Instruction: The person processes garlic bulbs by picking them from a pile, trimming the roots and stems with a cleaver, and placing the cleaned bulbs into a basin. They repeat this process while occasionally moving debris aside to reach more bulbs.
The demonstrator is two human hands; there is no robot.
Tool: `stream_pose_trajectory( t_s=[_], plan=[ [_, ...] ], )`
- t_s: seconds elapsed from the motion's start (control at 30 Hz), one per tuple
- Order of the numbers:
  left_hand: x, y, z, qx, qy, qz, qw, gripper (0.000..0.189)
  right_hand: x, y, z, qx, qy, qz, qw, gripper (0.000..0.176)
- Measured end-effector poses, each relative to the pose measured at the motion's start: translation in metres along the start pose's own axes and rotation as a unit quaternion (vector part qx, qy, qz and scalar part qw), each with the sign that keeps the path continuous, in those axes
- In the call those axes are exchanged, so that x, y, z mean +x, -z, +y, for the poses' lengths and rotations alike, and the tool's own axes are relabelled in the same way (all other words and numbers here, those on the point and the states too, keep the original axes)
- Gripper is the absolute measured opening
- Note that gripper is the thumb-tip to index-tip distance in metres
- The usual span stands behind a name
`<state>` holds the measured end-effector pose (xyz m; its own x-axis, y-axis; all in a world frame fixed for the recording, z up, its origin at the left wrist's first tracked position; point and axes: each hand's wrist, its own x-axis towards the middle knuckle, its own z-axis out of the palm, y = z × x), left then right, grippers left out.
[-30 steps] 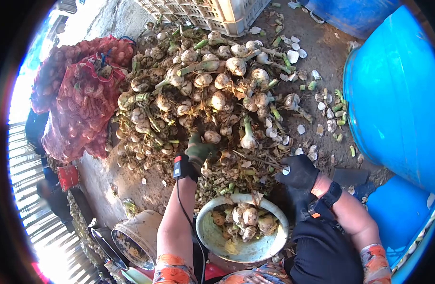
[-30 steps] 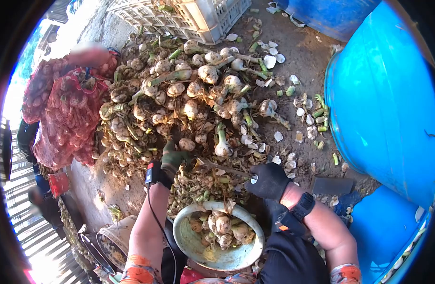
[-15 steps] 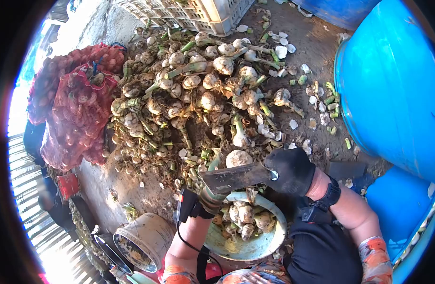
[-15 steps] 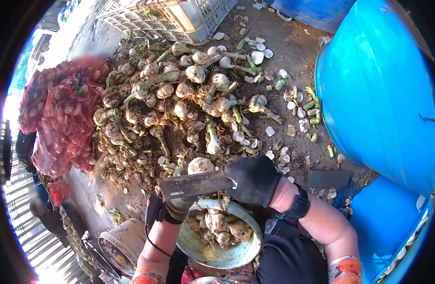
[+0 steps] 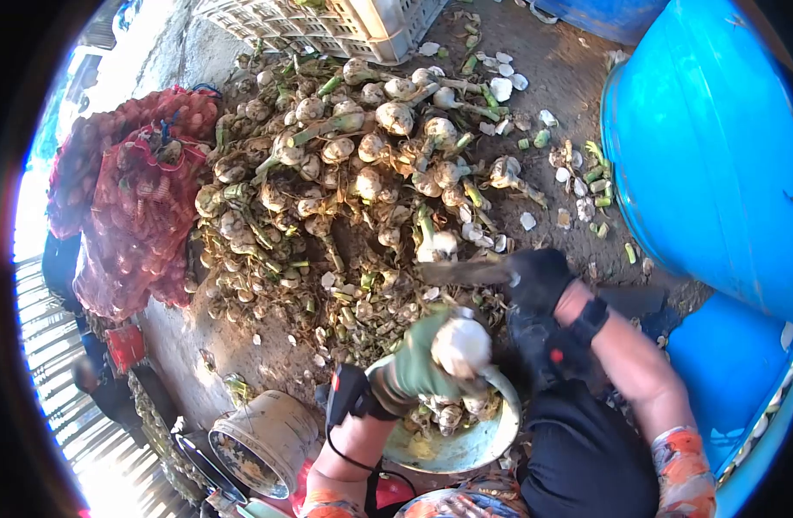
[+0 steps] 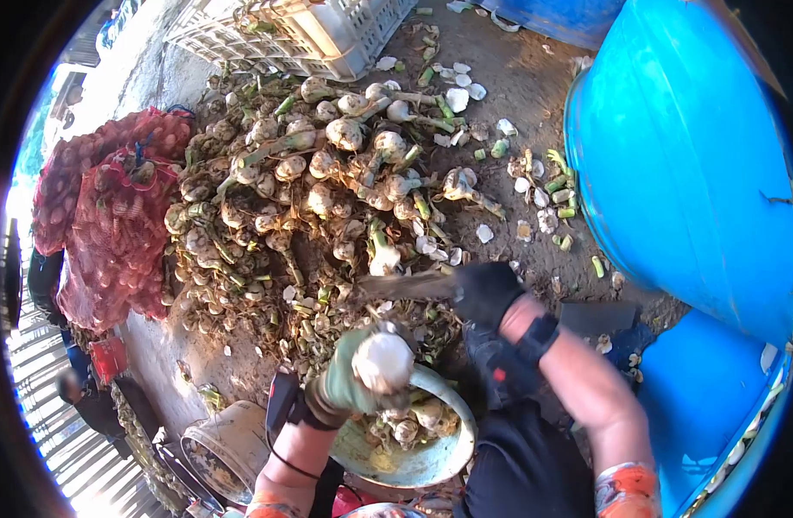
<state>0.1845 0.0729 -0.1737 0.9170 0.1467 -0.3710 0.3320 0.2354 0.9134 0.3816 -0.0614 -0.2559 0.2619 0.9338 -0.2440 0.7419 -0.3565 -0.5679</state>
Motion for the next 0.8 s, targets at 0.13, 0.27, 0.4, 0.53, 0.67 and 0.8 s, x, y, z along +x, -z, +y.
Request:
stream_pose_trajectory(
  t_s=[0.13, 0.27, 0.4, 0.53, 0.67, 0.8],
  plan=[
    [0.017, 0.009, 0.013, -0.03, -0.088, 0.066, 0.993, 0.062, -0.02, 0.004, 0.007, 0.058, -0.064, 0.084, 0.993, 0.021],
    [0.038, 0.022, 0.015, -0.492, -0.096, 0.088, 0.861, 0.052, -0.022, 0.042, -0.041, 0.163, -0.038, 0.088, 0.982, 0.014],
    [0.049, 0.017, 0.02, -0.635, -0.122, 0.271, 0.713, 0.041, -0.02, 0.055, -0.068, 0.277, 0.117, -0.006, 0.954, 0.016],
    [0.043, 0.005, 0.013, -0.643, -0.169, 0.237, 0.708, 0.038, -0.009, 0.029, -0.063, 0.237, 0.076, 0.067, 0.966, 0.016],
    [0.038, -0.006, -0.01, -0.654, -0.216, 0.188, 0.701, 0.026, -0.004, 0.033, -0.061, 0.287, -0.045, 0.087, 0.953, 0.018],
    [0.038, -0.025, -0.005, -0.565, -0.126, 0.362, 0.731, 0.012, -0.001, 0.031, -0.06, 0.298, -0.071, 0.079, 0.949, 0.022]
  ],
)
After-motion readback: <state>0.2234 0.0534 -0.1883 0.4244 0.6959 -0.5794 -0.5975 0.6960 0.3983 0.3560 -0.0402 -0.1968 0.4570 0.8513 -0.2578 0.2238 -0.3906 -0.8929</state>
